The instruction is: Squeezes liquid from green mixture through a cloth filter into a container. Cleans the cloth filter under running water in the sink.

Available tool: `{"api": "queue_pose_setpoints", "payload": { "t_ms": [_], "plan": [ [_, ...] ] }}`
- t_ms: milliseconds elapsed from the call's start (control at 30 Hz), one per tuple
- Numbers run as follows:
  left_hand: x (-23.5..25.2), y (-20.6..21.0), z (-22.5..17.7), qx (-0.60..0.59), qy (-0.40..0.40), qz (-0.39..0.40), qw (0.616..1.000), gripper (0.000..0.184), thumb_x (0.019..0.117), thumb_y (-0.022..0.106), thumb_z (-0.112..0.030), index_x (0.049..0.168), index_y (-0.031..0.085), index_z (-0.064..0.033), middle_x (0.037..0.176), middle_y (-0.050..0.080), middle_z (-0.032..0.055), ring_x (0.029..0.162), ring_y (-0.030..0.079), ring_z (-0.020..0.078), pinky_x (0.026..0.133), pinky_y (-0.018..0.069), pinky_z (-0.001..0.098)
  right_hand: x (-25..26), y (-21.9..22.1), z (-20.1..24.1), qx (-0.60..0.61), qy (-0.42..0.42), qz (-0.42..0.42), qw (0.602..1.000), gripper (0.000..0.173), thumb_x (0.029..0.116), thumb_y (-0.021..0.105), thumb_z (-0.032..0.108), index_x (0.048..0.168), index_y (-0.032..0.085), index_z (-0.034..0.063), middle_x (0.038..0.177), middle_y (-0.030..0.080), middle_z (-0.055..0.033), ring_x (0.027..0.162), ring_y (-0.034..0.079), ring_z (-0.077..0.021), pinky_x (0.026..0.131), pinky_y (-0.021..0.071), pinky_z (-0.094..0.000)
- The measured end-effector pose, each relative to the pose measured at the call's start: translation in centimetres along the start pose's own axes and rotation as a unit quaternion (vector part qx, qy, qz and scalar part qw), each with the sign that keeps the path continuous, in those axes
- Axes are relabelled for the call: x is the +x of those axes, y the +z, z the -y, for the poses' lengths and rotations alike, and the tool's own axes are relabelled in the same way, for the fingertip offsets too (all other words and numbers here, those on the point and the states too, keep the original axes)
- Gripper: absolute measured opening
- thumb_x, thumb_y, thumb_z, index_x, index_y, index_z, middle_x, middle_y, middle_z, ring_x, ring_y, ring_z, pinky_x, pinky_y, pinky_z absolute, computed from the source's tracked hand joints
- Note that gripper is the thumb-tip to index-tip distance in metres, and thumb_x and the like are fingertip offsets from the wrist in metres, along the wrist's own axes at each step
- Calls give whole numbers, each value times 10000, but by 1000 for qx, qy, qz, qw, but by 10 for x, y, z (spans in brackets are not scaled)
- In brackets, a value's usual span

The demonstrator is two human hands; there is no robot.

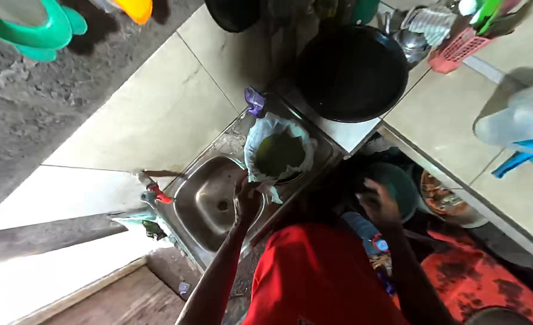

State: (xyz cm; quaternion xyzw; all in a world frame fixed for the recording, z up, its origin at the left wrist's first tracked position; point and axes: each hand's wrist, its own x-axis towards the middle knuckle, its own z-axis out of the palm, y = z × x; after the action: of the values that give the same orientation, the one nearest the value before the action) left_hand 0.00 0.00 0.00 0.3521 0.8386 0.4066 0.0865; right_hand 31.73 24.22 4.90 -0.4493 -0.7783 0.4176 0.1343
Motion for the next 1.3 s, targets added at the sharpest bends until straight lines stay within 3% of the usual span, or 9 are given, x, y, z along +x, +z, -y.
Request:
{"api": "queue_pose_setpoints", "payload": {
  "t_ms": [200, 467, 567, 667, 733, 867, 967, 1167, 1300],
  "plan": [
    [-1, 12, 4, -94, -24, -44, 994, 165, 927, 683, -160, 993, 750, -24, 1334, 630, 160, 1225, 619, 224, 1027, 541, 396, 130, 67, 69, -217, -257, 171, 926, 513, 900, 775, 312, 1395, 641, 326, 1577, 444, -101, 1305, 572, -331, 940, 564, -574],
    [15, 10, 14, -159, -90, -75, 980, 119, 851, 725, -96, 940, 720, -17, 1068, 735, 90, 952, 716, 136, 835, 614, 335, 166, 77, 50, -44, -299, 123, 945, 70, 887, 717, -4, 956, 729, -9, 1318, 630, -182, 1175, 648, -296, 1006, 561, -450],
    [31, -1, 21, -183, -114, -42, 976, 361, 822, 701, -32, 1162, 587, 6, 898, 686, 50, 765, 665, 101, 715, 588, 304, 194, 70, 52, -34, -260, 159, 952, 148, 937, 720, 79, 1037, 686, -25, 1421, 593, -168, 1222, 642, -266, 1045, 540, -432],
    [57, -21, 27, -165, -153, 81, 971, 848, 856, 654, -20, 1592, 251, -135, 893, 676, 67, 758, 659, 140, 741, 582, 352, 217, 65, 58, -34, -210, 200, 956, 374, 948, 748, 141, 1281, 646, 4, 1133, 709, -146, 957, 709, -241, 900, 593, -448],
    [75, -34, 23, -138, -167, 149, 965, 884, 894, 625, -9, 1642, 181, -169, 933, 676, 96, 782, 644, 168, 757, 565, 379, 226, 64, 67, -37, -182, 217, 958, 233, 936, 770, 161, 1101, 678, 24, 991, 715, -133, 846, 706, -250, 807, 600, -480],
    [104, -47, 13, -66, -183, 205, 959, 367, 947, 612, 3, 1308, 654, -45, 1103, 707, 156, 938, 683, 224, 875, 566, 444, 247, 70, 80, -1, -163, 243, 956, 466, 911, 799, 163, 1300, 572, 44, 972, 704, -137, 831, 702, -244, 784, 611, -461],
    [110, -44, 13, -3, -186, 193, 963, 135, 926, 644, -10, 1045, 706, -2, 934, 697, 162, 829, 675, 260, 798, 559, 495, 259, 73, 87, 14, -159, 290, 944, 749, 938, 757, 121, 1588, 388, 151, 993, 689, -184, 767, 664, -271, 735, 590, -477],
    [90, -29, 25, -22, -56, 69, 996, 47, 813, 687, 17, 827, 650, -9, 1449, 552, 138, 1325, 547, 246, 1069, 499, 445, 283, 86, 67, -26, -291, 277, 915, 156, 919, 765, 122, 992, 705, -3, 1018, 708, -157, 950, 699, -267, 895, 579, -482],
    [81, -22, 18, -83, -65, 39, 994, 96, 826, 719, -12, 797, 627, -20, 1230, 691, 127, 1124, 672, 208, 935, 573, 419, 282, 88, 58, 8, -310, 284, 907, 160, 923, 733, 96, 979, 655, -31, 1047, 690, -173, 991, 684, -261, 912, 567, -461]
  ]
}}
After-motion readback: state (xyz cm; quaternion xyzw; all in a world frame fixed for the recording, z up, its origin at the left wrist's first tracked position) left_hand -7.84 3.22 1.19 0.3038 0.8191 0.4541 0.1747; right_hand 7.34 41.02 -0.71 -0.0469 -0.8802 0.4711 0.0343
